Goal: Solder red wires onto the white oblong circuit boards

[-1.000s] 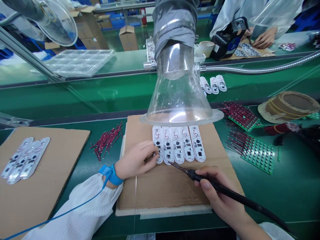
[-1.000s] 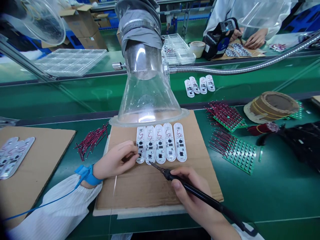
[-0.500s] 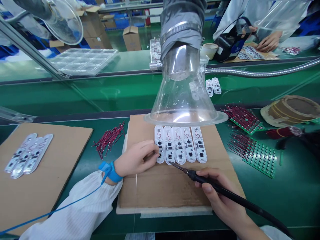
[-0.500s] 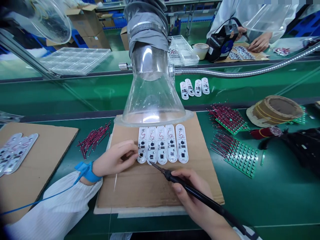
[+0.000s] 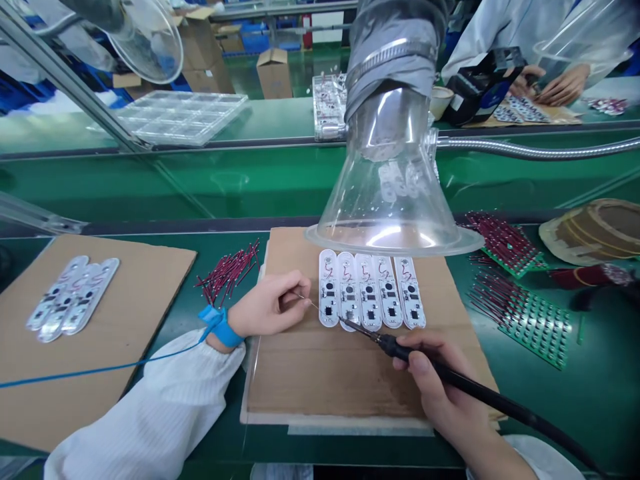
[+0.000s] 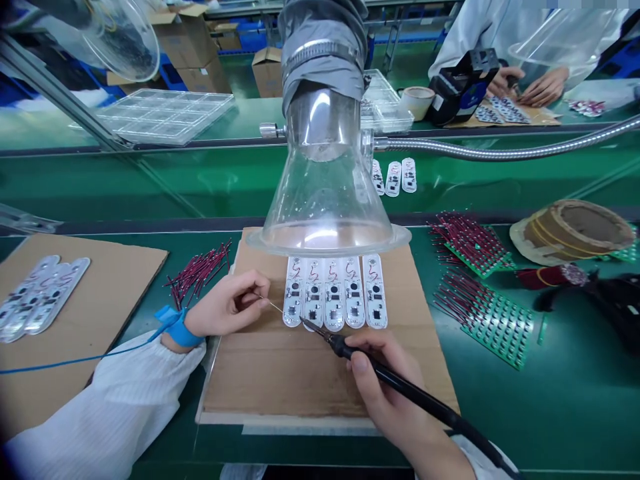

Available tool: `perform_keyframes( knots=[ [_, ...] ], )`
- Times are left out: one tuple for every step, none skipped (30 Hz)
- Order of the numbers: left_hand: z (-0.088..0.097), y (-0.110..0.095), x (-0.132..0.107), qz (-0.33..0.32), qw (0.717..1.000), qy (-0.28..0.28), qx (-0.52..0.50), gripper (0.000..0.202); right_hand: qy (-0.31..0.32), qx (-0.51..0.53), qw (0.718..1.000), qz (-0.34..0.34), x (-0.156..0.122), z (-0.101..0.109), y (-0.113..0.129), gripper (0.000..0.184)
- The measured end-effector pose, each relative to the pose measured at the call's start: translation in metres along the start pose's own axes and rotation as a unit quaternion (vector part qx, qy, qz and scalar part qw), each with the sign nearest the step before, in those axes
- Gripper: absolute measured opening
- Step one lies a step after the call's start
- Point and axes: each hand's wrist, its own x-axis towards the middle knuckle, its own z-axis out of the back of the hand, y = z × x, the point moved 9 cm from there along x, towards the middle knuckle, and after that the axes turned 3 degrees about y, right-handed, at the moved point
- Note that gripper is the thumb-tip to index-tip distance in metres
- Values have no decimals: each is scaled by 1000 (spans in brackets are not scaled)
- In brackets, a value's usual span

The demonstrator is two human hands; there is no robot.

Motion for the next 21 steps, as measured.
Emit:
perform_keyframes(
  knots=[
    [0, -2, 0, -5, 1000, -1, 6, 8, 2, -5, 1000, -2, 0, 0, -2, 12],
    [0, -3, 0, -8, 1000, -2, 12, 8, 4, -12, 1000, -4, 0, 0, -2, 12],
    [0, -4, 0, -10, 1000, -2, 16, 8, 8, -19, 1000, -7, 1, -1, -3, 12],
    [0, -5, 1, -12, 1000, -2, 21, 9, 14, -25, 1000, -9, 1, -1, -3, 13],
    [0, -5, 1, -13, 1000, -3, 25, 9, 18, -29, 999, -11, 2, -2, -4, 13],
    [0, -6, 1, -14, 999, -3, 29, 9, 21, -33, 999, -13, 2, -3, -5, 14],
    [0, -6, 1, -15, 999, -3, 32, 9, 23, -36, 999, -14, 2, -4, -6, 14],
    [0, -6, 1, -15, 999, -2, 35, 8, 24, -39, 999, -15, 3, -4, -7, 14],
    [-1, -5, 1, -14, 999, -1, 37, 8, 23, -41, 999, -16, 2, -4, -7, 14],
    [-1, -5, 1, -14, 999, 0, 39, 8, 24, -42, 999, -15, 2, -4, -7, 14],
    [-2, -4, 1, -14, 999, 0, 41, 8, 25, -42, 999, -13, 2, -4, -7, 14],
    [-2, -4, 1, -14, 999, 0, 43, 7, 27, -42, 999, -12, 2, -5, -7, 13],
    [-3, -4, 1, -14, 999, 1, 44, 7, 31, -41, 999, -10, 2, -5, -6, 13],
    [-3, -4, 2, -14, 999, 2, 45, 7, 34, -40, 999, -10, 2, -5, -6, 12],
    [-4, -4, 2, -14, 999, 4, 44, 7, 37, -39, 999, -10, 2, -6, -6, 11],
    [-4, -4, 2, -14, 999, 6, 43, 7, 39, -38, 998, -11, 2, -6, -6, 11],
    [-5, -4, 2, -15, 999, 8, 42, 7, 39, -37, 998, -13, 1, -6, -6, 10],
    [-5, -4, 2, -15, 999, 9, 41, 7, 37, -35, 999, -14, 1, -5, -6, 9],
    [-4, -4, 2, -15, 999, 9, 41, 8, 35, -32, 999, -15, 1, -5, -6, 9],
    [-4, -5, 2, -15, 999, 9, 41, 8, 31, -28, 999, -15, 1, -5, -6, 9],
    [-3, -5, 1, -15, 999, 8, 41, 9, 28, -23, 999, -14, 0, -4, -6, 10]
  ],
)
